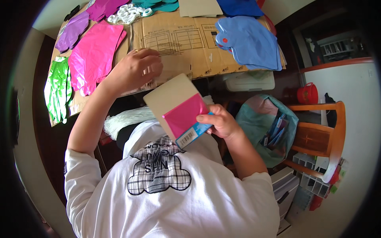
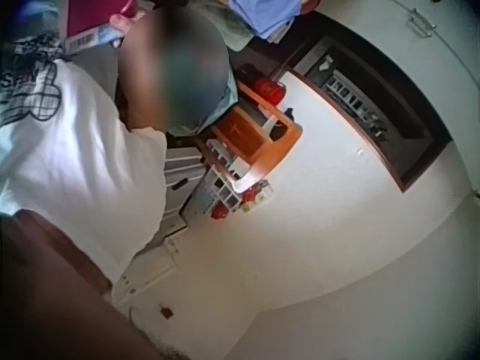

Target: Sorting various colored plastic components and packing them into cardboard and plastic sleeves on a workbench.

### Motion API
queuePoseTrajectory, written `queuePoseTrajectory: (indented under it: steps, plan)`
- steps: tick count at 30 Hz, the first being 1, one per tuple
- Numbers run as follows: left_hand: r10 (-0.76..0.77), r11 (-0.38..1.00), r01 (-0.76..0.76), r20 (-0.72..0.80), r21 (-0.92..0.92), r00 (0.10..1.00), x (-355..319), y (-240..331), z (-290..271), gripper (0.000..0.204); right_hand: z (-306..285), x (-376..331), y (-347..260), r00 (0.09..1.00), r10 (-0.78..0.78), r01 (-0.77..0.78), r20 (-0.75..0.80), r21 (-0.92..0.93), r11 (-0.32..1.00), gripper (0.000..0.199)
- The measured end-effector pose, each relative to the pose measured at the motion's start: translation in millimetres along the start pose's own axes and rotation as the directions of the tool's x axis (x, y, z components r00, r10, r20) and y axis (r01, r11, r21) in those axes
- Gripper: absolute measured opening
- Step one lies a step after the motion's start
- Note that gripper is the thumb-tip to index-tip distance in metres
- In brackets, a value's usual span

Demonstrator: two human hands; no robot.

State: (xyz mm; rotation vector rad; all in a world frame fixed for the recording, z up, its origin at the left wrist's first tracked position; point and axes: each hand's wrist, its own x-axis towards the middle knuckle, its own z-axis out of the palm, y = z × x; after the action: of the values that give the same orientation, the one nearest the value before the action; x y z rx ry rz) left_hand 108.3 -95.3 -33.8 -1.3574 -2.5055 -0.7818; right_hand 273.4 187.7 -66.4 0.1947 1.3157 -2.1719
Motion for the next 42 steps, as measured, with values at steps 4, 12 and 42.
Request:
queuePoseTrajectory:
  steps: [4,12,42]
  plan:
    - [0.083,0.987,-0.097,0.114,0.126,0.99,3.4,-11.3,6.6,0.008,2.6,17.0,-2.5,0.992,0.104,-0.108,0.077,0.051,0.993,0.014]
    - [0.121,0.977,-0.134,0.084,0.166,0.989,6.2,-4.8,5.4,0.008,-8.5,24.5,-11.3,0.993,0.082,-0.093,0.09,0.121,0.988,0.011]
    - [0.117,0.946,-0.169,0.196,0.277,0.974,1.6,13.0,1.7,0.015,17.4,40.1,-3.8,0.973,-0.097,0.104,-0.209,0.026,0.994,0.013]
